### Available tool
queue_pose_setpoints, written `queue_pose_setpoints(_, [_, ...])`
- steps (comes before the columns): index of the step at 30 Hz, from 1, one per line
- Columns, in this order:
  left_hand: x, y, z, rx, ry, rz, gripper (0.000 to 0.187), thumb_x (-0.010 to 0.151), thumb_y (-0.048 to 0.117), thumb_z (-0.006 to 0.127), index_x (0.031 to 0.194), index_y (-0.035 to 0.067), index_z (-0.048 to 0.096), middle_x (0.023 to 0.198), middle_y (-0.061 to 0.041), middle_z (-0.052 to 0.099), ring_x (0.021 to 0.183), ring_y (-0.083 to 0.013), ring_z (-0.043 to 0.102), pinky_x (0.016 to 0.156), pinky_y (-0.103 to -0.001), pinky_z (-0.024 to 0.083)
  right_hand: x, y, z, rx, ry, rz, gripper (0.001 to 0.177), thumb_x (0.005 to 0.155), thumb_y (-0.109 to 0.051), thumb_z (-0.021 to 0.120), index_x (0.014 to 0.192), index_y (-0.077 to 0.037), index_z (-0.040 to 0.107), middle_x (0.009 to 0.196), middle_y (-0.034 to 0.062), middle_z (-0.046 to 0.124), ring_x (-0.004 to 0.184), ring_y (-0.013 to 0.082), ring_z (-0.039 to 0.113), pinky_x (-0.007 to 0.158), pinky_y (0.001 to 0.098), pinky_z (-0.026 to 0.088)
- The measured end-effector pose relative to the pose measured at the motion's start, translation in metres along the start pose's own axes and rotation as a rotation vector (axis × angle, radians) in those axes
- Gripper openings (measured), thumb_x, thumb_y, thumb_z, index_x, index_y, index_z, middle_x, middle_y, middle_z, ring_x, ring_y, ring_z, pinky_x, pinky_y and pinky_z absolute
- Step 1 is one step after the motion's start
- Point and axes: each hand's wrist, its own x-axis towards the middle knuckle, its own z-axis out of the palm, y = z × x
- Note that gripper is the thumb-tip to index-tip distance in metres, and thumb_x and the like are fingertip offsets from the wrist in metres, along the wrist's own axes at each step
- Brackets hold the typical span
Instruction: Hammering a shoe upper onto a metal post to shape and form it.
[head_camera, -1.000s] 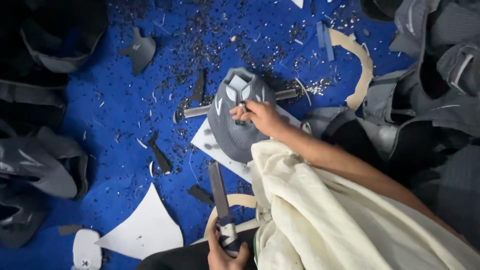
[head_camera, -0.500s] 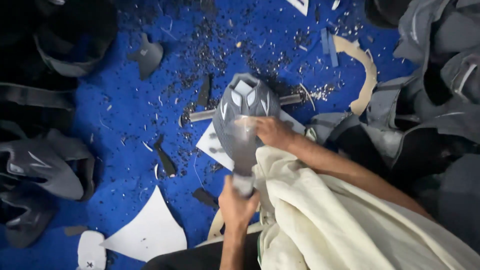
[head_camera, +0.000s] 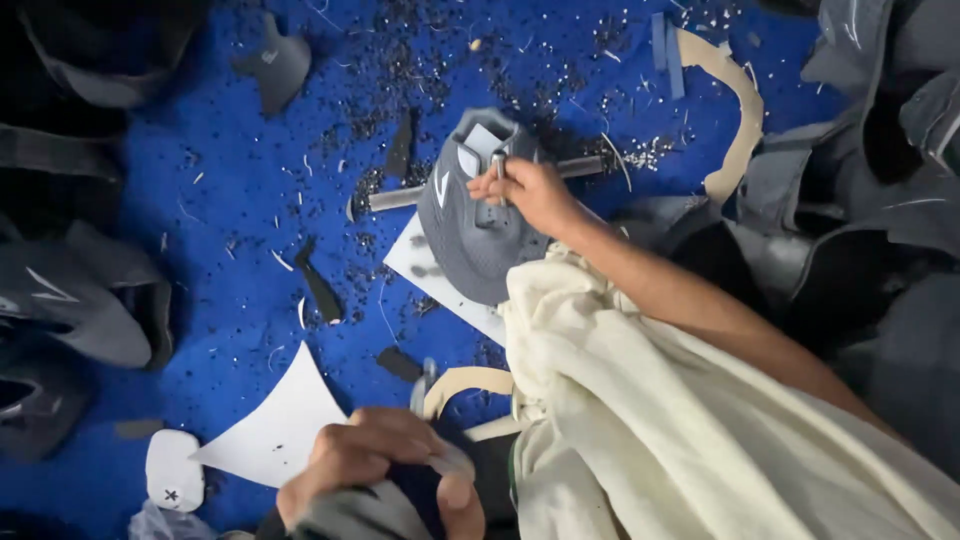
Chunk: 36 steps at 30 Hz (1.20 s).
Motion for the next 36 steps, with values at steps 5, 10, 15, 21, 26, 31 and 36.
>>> queue_pose_setpoints(5, [-0.008,-0.104,0.037,-0.018,-0.044,0.139,0.043,0.075,0.015,0.078,0.107,0.007,0.051,0.085,-0.012,0.062,0.073,-0.0224,0.064,0.066,-0.031,0.055,-0.013,-0.04,0.005,-0.408,0.024,-0.286,0.017,0.099,-0.001,0.056,0.112,0.001,0.066,0.114,0.0101,0.075,0.106,0.0215,0.074,0.086,0.0318,0.061])
queue_pose_setpoints(10, [-0.027,-0.122,0.042,0.593,-0.166,-0.601,0.045,0.064,0.021,0.085,0.098,0.002,0.063,0.089,-0.017,0.075,0.086,-0.0289,0.073,0.074,-0.039,0.059,0.004,-0.001,-0.01,-0.388,0.085,-0.246,0.016,0.1,-0.001,0.056,0.108,0.0,0.069,0.102,0.0145,0.076,0.095,0.026,0.073,0.082,0.035,0.059])
queue_pose_setpoints(15, [-0.022,-0.078,0.028,0.608,0.097,-0.005,0.05,0.068,0.021,0.084,0.098,-0.008,0.057,0.086,-0.026,0.063,0.076,-0.0339,0.064,0.074,-0.041,0.056,0.018,-0.009,-0.006,0.115,0.115,0.026,0.015,0.106,-0.007,0.05,0.1,0.0,0.063,0.105,0.0129,0.077,0.094,0.0215,0.076,0.083,0.033,0.061])
queue_pose_setpoints(21, [-0.028,-0.153,0.038,0.348,0.027,-0.054,0.046,0.065,0.014,0.082,0.101,-0.002,0.057,0.077,-0.008,0.063,0.071,-0.0238,0.063,0.072,-0.038,0.053,-0.006,-0.02,0.006,-0.402,0.087,-0.357,0.021,0.1,-0.001,0.049,0.11,0.003,0.067,0.11,0.0166,0.075,0.1,0.0241,0.075,0.087,0.034,0.061])
queue_pose_setpoints(26, [-0.023,-0.115,0.038,0.455,-0.074,-0.45,0.044,0.062,0.014,0.085,0.098,0.003,0.063,0.075,-0.008,0.072,0.066,-0.0222,0.07,0.065,-0.037,0.056,0.02,-0.004,-0.007,-0.308,0.156,-0.337,0.016,0.106,-0.003,0.049,0.11,0.002,0.064,0.104,0.0187,0.074,0.097,0.0268,0.074,0.086,0.0362,0.06])
queue_pose_setpoints(31, [-0.001,-0.036,0.018,0.453,0.116,0.059,0.039,0.065,0.017,0.084,0.092,0.006,0.059,0.073,-0.005,0.06,0.058,-0.0177,0.058,0.059,-0.032,0.048,0.038,-0.018,-0.012,0.133,0.13,0.012,0.012,0.107,-0.008,0.05,0.102,-0.002,0.058,0.102,0.0129,0.076,0.094,0.0223,0.077,0.081,0.0343,0.063])
queue_pose_setpoints(36, [0.002,-0.115,0.04,0.236,0.02,-0.061,0.04,0.069,0.016,0.079,0.097,0.005,0.052,0.081,-0.009,0.065,0.068,-0.0245,0.065,0.067,-0.034,0.052,0.012,-0.022,0.003,-0.315,0.173,-0.326,0.01,0.1,0.0,0.054,0.099,0.002,0.063,0.101,0.0152,0.077,0.098,0.0239,0.077,0.082,0.0357,0.062])
